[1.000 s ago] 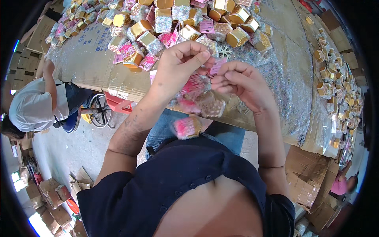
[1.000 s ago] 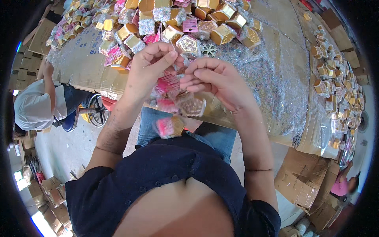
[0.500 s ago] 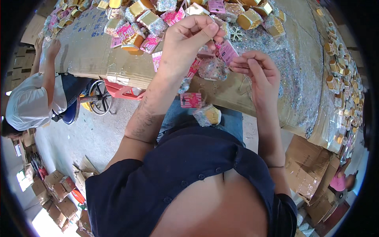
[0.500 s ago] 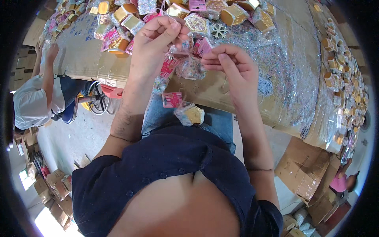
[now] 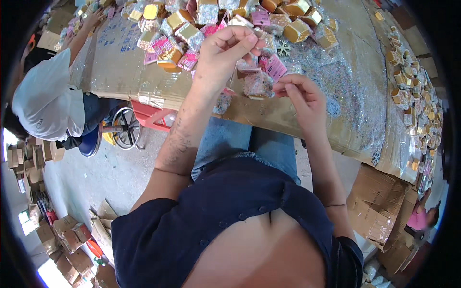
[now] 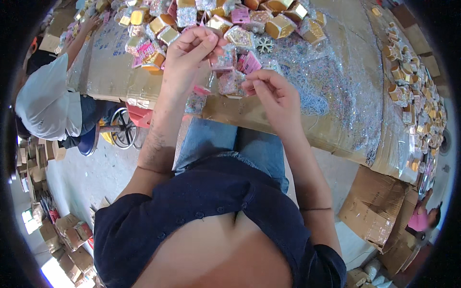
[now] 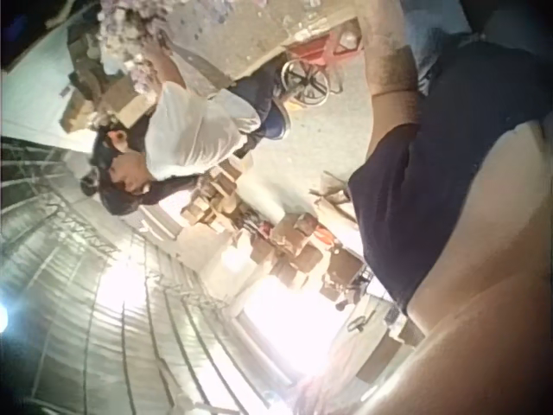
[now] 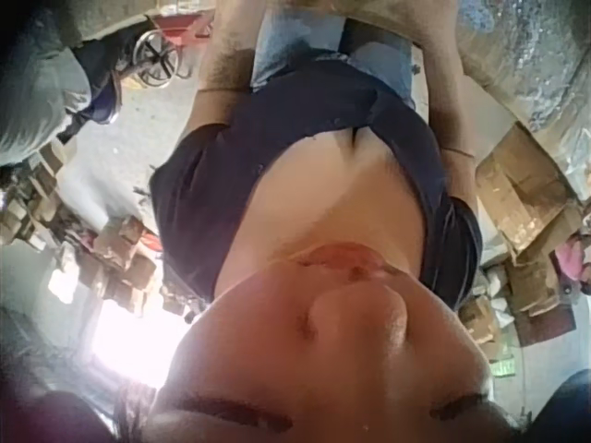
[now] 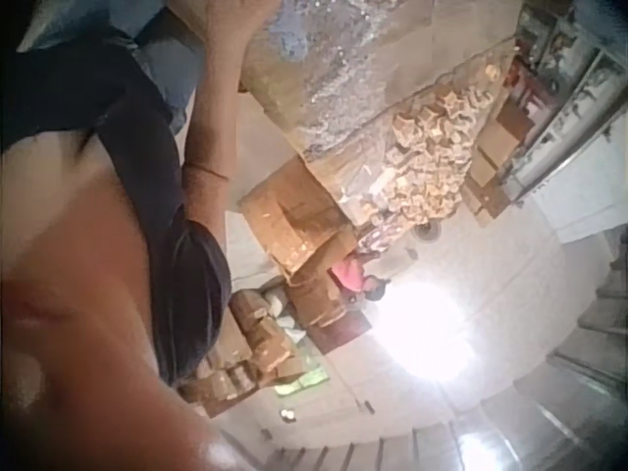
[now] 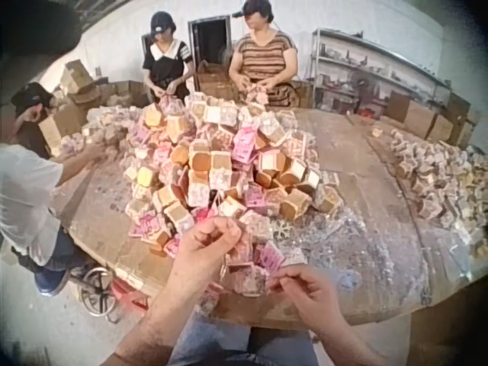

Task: The recorder is packaging small toy houses into plastic bags and attaching product tags at an assembly table.

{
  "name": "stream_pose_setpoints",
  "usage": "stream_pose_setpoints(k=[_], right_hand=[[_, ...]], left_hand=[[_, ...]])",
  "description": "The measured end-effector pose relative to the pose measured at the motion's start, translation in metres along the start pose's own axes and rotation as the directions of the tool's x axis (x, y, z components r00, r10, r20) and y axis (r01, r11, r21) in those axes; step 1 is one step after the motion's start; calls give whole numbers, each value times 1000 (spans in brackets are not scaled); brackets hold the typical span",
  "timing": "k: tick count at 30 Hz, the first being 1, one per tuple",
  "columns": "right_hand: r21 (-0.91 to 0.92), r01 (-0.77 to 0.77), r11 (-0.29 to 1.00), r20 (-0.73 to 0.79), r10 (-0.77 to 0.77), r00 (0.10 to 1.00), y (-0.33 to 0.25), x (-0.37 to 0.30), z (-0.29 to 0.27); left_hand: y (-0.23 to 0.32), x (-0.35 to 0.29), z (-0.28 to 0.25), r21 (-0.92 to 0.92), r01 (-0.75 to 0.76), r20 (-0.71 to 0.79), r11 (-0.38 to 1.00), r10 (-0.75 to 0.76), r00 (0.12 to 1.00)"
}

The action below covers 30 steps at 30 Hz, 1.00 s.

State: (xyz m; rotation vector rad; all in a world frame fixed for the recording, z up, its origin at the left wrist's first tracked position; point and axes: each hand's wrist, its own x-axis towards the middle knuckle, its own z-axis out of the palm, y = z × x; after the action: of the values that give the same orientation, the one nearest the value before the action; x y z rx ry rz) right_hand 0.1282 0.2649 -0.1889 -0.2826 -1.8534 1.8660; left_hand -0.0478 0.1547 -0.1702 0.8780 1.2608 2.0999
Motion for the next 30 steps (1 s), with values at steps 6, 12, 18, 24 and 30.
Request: stream_pose_setpoints(k=[6,12,18,24,30], right_hand=[[-473,207,856,16,-227,974,1,27,17],[-797,512,320,279,-557,783,3,26,51],[-715,699,29,598,-492,633,39,28,68],[-831,541,-127,523,-508,684,43,54,59],[-873,474,-114,477,-391,787,39,87,19]], left_hand=[[-5,9,-6,-30,5,-3,1000,-6,1000],[-7,31,2,-41,-30,-18,999,29,999],[-12,69,7,-105,-72,29,992,76,997],[27,71,2,-34,-79,39,996,80,996],[19,17,-33,525,-161,-137,836,270,953]])
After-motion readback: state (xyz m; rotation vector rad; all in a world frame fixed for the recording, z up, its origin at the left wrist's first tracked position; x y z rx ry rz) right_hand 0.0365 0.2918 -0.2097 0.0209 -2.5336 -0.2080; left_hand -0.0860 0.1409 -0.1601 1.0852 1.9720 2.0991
